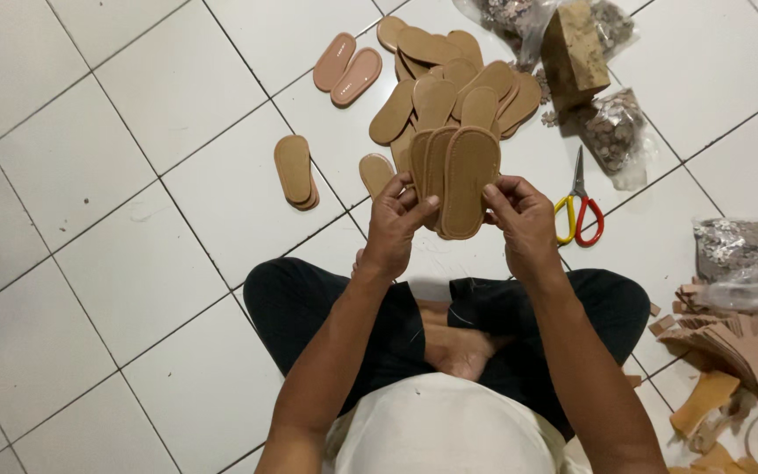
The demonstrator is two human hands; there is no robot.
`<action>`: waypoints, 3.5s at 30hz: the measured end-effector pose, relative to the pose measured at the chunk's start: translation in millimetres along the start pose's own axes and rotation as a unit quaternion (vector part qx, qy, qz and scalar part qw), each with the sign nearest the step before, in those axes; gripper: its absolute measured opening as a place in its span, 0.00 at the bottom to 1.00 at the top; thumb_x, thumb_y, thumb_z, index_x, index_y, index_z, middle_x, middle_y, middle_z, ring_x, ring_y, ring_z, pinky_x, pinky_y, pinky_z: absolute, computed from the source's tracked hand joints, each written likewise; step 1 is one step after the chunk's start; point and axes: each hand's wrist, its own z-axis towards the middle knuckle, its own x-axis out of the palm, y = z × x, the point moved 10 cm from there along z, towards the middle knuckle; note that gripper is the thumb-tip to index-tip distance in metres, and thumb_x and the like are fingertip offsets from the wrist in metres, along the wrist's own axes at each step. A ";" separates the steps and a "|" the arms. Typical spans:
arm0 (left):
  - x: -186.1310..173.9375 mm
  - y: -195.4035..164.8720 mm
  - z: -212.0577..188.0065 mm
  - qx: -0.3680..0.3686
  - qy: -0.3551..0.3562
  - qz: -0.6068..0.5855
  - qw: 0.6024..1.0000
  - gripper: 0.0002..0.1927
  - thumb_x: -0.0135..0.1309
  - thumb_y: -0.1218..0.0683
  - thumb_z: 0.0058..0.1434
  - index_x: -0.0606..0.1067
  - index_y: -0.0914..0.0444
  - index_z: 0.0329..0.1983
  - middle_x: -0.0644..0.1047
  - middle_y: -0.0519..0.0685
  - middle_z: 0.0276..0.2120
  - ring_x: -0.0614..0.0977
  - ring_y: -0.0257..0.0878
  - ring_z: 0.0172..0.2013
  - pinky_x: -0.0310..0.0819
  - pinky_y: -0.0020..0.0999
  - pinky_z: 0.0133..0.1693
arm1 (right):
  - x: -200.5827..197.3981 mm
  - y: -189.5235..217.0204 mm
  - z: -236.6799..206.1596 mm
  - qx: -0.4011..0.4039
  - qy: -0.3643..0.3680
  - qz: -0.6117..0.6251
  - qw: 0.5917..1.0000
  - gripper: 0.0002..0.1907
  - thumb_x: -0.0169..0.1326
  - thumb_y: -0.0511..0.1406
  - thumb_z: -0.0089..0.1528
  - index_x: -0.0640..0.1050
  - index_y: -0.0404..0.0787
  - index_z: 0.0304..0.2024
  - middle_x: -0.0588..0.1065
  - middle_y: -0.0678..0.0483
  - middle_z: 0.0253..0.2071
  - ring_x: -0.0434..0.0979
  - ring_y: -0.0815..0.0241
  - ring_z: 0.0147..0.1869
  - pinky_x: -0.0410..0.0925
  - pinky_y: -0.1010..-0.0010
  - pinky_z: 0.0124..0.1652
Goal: The person sits on a tiled floor and assembles slipper soles by hand. They pick up pairs of sole layers, align them, and use scissors to trim excess material from the edges. The person then places the finished pairs into a growing stack on the floor.
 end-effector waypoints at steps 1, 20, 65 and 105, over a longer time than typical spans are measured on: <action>-0.2 0.3 0.0 -0.005 -0.003 0.007 1.000 0.22 0.59 0.61 0.65 0.69 0.69 0.62 0.81 0.55 0.48 0.82 0.38 0.48 0.78 0.34 0.51 | 0.1 1.8 -0.8 -0.010 0.015 -0.002 1.000 0.10 0.57 0.36 0.68 0.77 0.36 0.48 0.78 0.55 0.39 0.78 0.69 0.40 0.76 0.74 0.42; -72.6 12.1 14.9 -0.020 -0.080 -0.035 0.996 0.12 0.54 0.59 0.71 0.72 0.64 0.56 0.82 0.48 0.42 0.80 0.32 0.38 0.73 0.29 0.40 | -57.5 -13.8 24.7 -0.009 -0.117 0.108 0.987 0.10 0.54 0.33 0.70 0.75 0.35 0.52 0.79 0.54 0.44 0.82 0.66 0.44 0.77 0.72 0.43; -428.3 -100.1 38.8 0.053 -0.322 -0.092 0.941 0.11 0.43 0.57 0.73 0.70 0.67 0.54 0.76 0.54 0.50 0.78 0.43 0.52 0.72 0.41 0.57 | 249.5 -246.4 255.4 0.025 0.007 -0.299 0.954 0.16 0.55 0.42 0.67 0.79 0.35 0.45 0.78 0.50 0.34 0.77 0.60 0.37 0.71 0.68 0.39; -355.3 -70.9 26.4 0.037 -0.272 -0.103 0.956 0.13 0.49 0.56 0.71 0.69 0.65 0.56 0.77 0.52 0.50 0.81 0.42 0.49 0.78 0.40 0.51 | 272.6 -184.2 209.2 -0.284 0.137 -0.639 0.702 0.27 0.60 0.37 0.63 0.69 0.42 0.62 0.65 0.42 0.65 0.67 0.40 0.58 0.67 0.53 0.56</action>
